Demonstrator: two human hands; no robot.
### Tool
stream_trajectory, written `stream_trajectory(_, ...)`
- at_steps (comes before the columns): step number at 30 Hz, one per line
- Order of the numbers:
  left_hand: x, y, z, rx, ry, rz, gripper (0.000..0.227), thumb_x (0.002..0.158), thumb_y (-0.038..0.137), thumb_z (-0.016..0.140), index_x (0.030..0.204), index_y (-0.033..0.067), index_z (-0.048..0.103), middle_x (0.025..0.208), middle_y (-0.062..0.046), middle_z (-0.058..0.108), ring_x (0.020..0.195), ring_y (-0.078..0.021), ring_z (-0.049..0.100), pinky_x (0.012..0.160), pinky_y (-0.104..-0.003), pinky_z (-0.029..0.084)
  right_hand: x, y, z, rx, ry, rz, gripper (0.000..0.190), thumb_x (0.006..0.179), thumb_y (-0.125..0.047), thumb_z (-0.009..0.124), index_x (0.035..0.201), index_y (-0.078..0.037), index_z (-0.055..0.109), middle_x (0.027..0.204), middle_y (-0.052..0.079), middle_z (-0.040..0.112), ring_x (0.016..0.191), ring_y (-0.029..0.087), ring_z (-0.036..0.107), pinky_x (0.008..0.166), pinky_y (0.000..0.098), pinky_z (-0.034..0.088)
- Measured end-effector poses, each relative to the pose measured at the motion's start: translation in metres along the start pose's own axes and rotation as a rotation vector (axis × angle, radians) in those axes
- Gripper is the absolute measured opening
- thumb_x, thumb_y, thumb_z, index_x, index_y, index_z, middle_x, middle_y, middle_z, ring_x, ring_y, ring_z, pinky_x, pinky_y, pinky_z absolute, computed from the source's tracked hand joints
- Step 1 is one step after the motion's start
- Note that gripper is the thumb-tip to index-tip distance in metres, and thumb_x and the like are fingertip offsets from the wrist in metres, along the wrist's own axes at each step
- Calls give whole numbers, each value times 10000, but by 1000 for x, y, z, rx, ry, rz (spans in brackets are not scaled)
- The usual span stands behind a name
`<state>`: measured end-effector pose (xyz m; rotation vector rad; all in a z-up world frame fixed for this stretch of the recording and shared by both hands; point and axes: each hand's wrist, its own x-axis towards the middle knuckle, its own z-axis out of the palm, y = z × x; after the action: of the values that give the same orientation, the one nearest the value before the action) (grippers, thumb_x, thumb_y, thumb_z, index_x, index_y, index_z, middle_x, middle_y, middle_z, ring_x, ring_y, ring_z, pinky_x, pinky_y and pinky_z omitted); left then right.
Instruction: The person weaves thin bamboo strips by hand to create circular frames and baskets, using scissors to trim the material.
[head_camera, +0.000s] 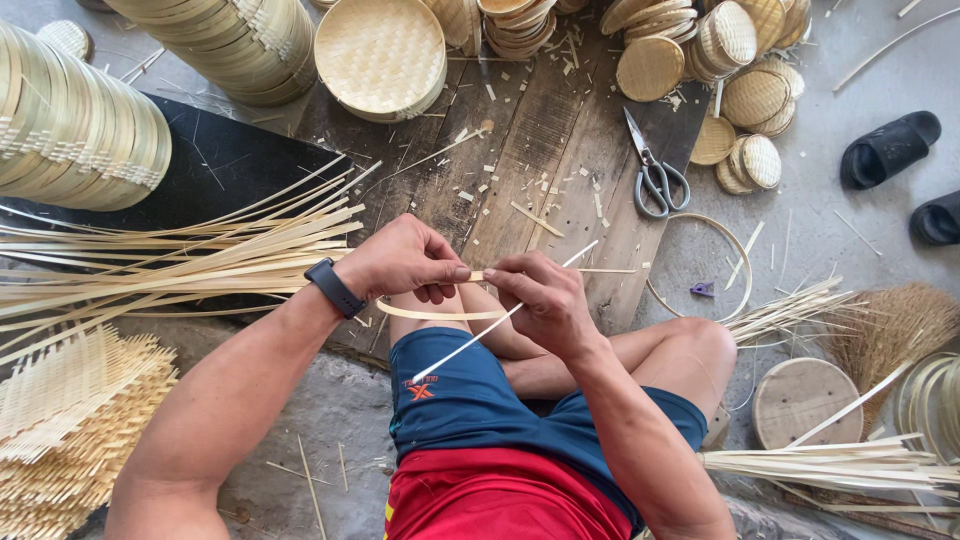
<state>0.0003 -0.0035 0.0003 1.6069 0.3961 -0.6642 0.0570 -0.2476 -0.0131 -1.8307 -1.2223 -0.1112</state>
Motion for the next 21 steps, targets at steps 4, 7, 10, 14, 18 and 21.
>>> stream_trajectory(4,0,4,2,-49,-25,-64,230,874,191,776,923,-34,785,739,-123,763,623,-160,743,544,-276,599,-1,-2,0,-13,-43,5,330,799,34,763,1086,-130,760,1004,52,701,840,220,708,658,334,563)
stream_trajectory(7,3,8,2,-47,-94,-97,219,894,184,732,923,-27,781,756,-132,770,633,-167,750,549,-280,610,1,-5,-2,-14,-42,0,350,791,38,755,1091,-140,767,996,43,701,835,211,708,650,323,562)
stream_trajectory(10,6,10,3,-4,-173,-128,261,937,219,682,934,-22,784,751,-118,766,618,-153,723,549,-272,592,3,-8,-2,-31,-46,-29,350,795,30,759,1100,-140,765,998,40,696,841,213,705,655,321,561)
stream_trajectory(14,8,7,6,35,-290,-96,284,986,262,653,980,16,795,714,-29,701,578,-92,603,523,-234,499,4,-9,-5,-22,-59,-41,366,773,36,756,1100,-129,761,980,55,699,835,213,701,648,323,565)
stream_trajectory(18,4,4,4,39,-283,-44,295,1002,255,637,976,3,787,689,15,647,560,-65,520,501,-221,434,4,2,-11,-54,9,-38,234,864,-145,774,1095,-120,753,932,41,689,799,200,683,674,331,528)
stream_trajectory(21,-4,0,1,-199,-263,-43,276,996,254,658,1002,10,788,697,5,655,562,-63,518,516,-210,427,2,16,-16,-210,28,16,308,893,-357,770,960,-64,705,758,41,605,650,234,576,630,383,419)
